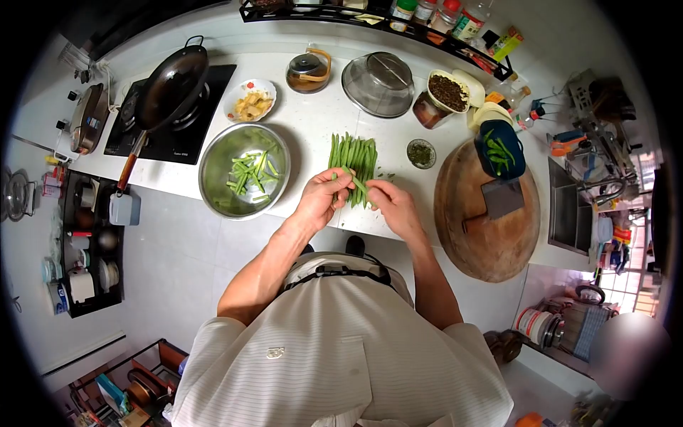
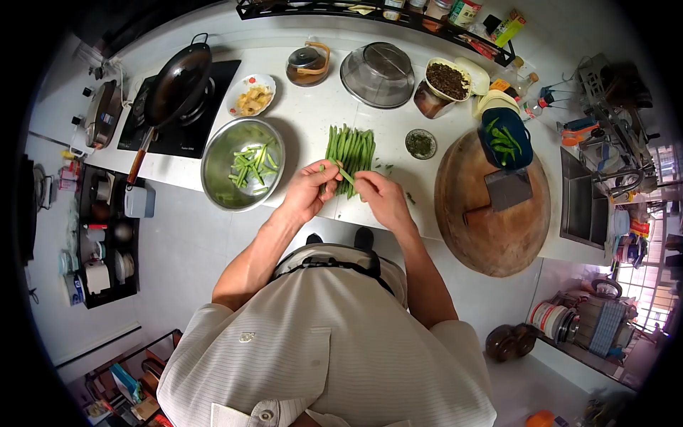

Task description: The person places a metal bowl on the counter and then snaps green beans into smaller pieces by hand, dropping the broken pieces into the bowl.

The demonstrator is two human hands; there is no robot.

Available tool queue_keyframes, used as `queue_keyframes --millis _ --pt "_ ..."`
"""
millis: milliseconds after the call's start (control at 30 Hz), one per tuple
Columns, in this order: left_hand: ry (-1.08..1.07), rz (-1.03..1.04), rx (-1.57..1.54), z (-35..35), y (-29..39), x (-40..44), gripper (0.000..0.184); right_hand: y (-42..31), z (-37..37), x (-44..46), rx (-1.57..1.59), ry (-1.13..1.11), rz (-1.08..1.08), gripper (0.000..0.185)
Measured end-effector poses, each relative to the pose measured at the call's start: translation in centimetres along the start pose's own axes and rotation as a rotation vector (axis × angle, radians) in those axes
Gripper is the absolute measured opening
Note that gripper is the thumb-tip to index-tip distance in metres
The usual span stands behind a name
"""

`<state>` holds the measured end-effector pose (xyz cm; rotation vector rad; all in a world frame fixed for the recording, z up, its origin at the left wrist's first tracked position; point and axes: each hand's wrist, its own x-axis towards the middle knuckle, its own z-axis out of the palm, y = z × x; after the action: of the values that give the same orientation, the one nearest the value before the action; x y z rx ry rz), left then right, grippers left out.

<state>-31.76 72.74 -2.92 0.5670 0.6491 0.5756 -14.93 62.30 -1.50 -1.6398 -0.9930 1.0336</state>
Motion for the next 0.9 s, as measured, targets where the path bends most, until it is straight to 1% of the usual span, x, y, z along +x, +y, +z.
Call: queue_keyframes --millis 33,67,100,133,167,200,233,267,300,333,367,433,467,500,567,600,667,700,767,800,867,900 --pt "-0.002 -0.001 0.002 0.0 -0.1 0.1 0.008 -0.3 0.1 0.2 -0.011 -0.063 -0.023 0.026" --pt "-0.016 -0.002 0.011 -0.1 -0.2 0.1 0.009 -0.3 0.1 0.5 -0.081 -0.111 0.016 0.024" --pt "-0.028 -0.003 0.02 -0.1 -0.2 0.0 0.011 -0.1 0.1 0.5 -0.081 -0.112 0.015 0.024" --pt "-0.028 0.001 0.019 0.0 -0.1 0.0 0.011 0.2 0.2 0.8 -0.171 -0.081 -0.035 0.022" --pt "0.128 0.2 0.31 0.1 -0.1 -0.1 0.014 0.3 0.2 0.8 -0.26 -0.05 -0.083 0.02" --pt "0.283 0.396 0.6 0.5 0.2 -0.4 0.018 0.3 0.1 0.8 -0.26 -0.051 -0.083 0.02" --pt "0.283 0.395 0.599 0.8 0.6 -0.8 0.018 0.2 0.1 0.7 -0.357 -0.036 -0.167 0.019" --pt "0.201 0.662 1.041 1.0 1.1 -1.4 0.02 0.1 0.1 0.6 -0.454 -0.023 -0.25 0.018" --pt "0.102 0.924 1.48 1.5 1.6 -2.1 0.022 0.0 0.1 0.6 -0.455 -0.026 -0.247 0.018" --pt "0.03 0.942 1.614 2.0 1.8 -2.6 0.02 -0.1 0.0 0.7 -0.504 -0.049 -0.346 0.018" --pt "0.039 0.94 1.611 1.7 1.4 -2.5 0.02 -0.3 0.0 0.8 -0.553 -0.074 -0.447 0.019" --pt "-0.138 0.786 1.739 0.8 1.1 -1.5 0.019 -0.7 0.1 1.0 -0.566 -0.086 -0.472 0.016" --pt "-0.185 0.785 1.704 0.2 1.2 -1.0 0.018 -0.8 0.2 0.9 -0.574 -0.09 -0.485 0.014" --pt "-0.186 0.786 1.703 0.2 1.4 -0.9 0.018 -0.9 0.2 0.7 -0.575 -0.09 -0.485 0.014" --pt "-0.181 0.648 1.425 0.2 1.7 -0.9 0.017 -1.1 0.6 0.4 -0.377 -0.032 -0.4 0.011" --pt "-0.179 0.646 1.425 0.2 1.3 -1.0 0.017 -0.9 0.9 0.3 -0.377 -0.034 -0.399 0.011" --pt "0.106 0.076 0.795 0.2 0.1 -0.7 0.018 -0.2 1.4 0.5 -0.344 0.08 -0.389 0.012" --pt "0.103 0.08 0.796 -0.2 -0.2 -0.2 0.018 0.1 1.7 0.6 -0.346 0.084 -0.392 0.012" --pt "0.022 0.092 0.179 -1.0 -0.9 0.4 0.018 1.0 2.4 0.4 -0.004 0.118 -0.177 0.015" --pt "0.01 0.086 0.026 -1.0 -0.5 0.5 0.018 1.3 2.4 0.5 -0.006 0.117 -0.177 0.015" --pt "0.043 0.072 0.0 -1.3 0.4 0.5 0.018 1.9 2.3 0.6 0.145 0.064 -0.099 0.018" --pt "0.075 0.054 -0.023 -1.4 0.8 0.3 0.019 2.2 2.3 0.7 0.145 0.063 -0.099 0.018"
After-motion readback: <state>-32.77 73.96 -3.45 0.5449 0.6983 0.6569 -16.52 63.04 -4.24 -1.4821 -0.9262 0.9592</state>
